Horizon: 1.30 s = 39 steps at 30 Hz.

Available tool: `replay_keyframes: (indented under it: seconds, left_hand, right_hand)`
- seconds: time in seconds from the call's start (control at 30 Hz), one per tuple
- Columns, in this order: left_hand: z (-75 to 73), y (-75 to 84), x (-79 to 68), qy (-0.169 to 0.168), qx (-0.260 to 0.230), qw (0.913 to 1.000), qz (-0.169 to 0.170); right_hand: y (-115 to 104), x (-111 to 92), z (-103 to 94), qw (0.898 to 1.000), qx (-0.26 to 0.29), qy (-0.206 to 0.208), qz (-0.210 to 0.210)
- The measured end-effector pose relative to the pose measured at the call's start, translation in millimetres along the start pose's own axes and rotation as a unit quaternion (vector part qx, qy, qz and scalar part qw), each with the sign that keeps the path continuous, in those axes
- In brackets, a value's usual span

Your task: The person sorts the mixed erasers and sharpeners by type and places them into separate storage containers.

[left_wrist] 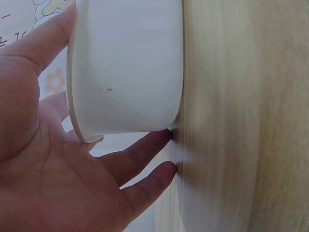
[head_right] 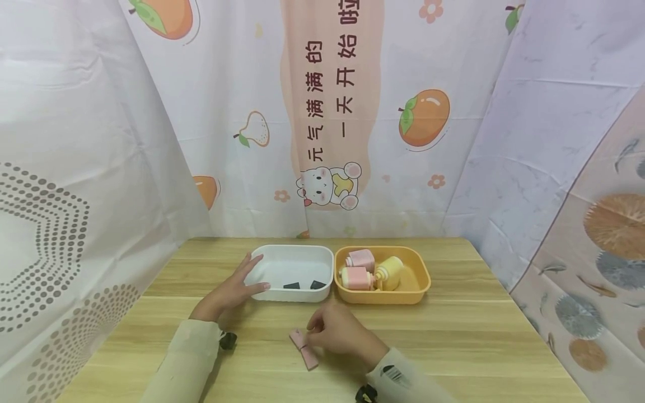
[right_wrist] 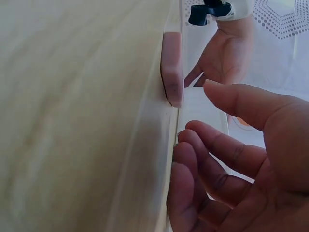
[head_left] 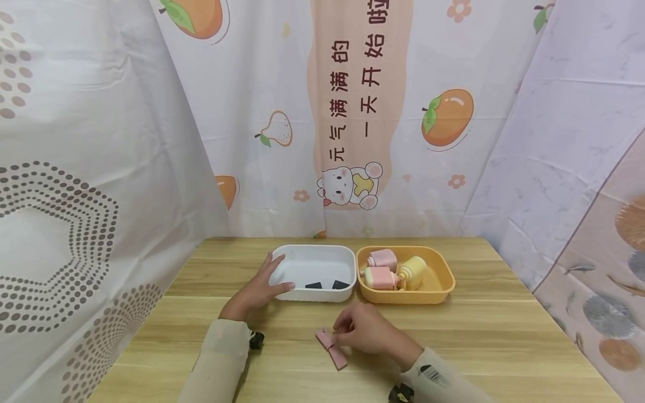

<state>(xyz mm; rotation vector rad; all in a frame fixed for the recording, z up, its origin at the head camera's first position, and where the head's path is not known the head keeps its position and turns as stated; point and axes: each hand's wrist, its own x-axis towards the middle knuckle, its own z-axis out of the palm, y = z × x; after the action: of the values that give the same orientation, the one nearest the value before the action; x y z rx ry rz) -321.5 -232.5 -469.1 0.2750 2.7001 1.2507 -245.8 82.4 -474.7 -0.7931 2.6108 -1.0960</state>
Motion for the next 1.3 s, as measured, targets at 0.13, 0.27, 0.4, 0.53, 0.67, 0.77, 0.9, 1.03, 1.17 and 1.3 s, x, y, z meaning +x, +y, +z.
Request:
replay_keyframes:
  seconds: [0.13, 0.27, 0.4, 0.53, 0.67, 0.77, 0.9, 1.03, 1.17, 1.3]
  left_hand:
    - [-0.2, 0.6, 0.2, 0.0, 0.001, 1.0, 0.0]
    - [-0.3, 0.9, 0.4, 0.002, 0.003, 1.0, 0.002]
    - [-0.4, 1.0, 0.5, 0.002, 0.004, 1.0, 0.005]
    - [-0.9, 2.3, -0.5, 0.0, 0.003, 1.0, 0.003]
    - [-0.8, 3.4, -1.6, -0.001, 0.003, 1.0, 0.001]
    - [-0.3, 3.1, -1.9, -0.001, 0.003, 1.0, 0.0]
    - [-0.6, 2.4, -1.9, 0.001, 0.007, 1.0, 0.002]
    - [-1.1, 2.6, -2.1, 0.0, 0.001, 1.0, 0.002]
    - [-1.3, 2.1, -2.1, -0.003, 0.001, 1.0, 0.005]
    - [-1.4, 1.5, -1.7, -0.004, 0.005, 0.9999, 0.008]
  right_hand:
    - [-6, 0, 3.1, 1.0, -0.017, -0.004, 0.0]
    - [-11, 0, 5.5, 0.999, -0.035, -0.009, 0.01]
    - [-15, 1, 7.6, 0.999, -0.041, -0.009, 0.02]
    - [-16, 2, 11.0, 0.998, -0.064, 0.0, 0.026]
    - [-19, 2, 13.1, 0.995, -0.09, 0.006, 0.037]
    - [-20, 2, 13.3, 0.994, -0.102, 0.008, 0.043]
    - [-21, 3, 13.3, 0.993, -0.106, 0.011, 0.051]
    - [-20, 3, 12.5, 0.993, -0.103, 0.015, 0.053]
    - [-18, 3, 10.4, 0.993, -0.101, 0.015, 0.057]
    - [-16, 3, 6.7, 0.992, -0.103, 0.012, 0.067]
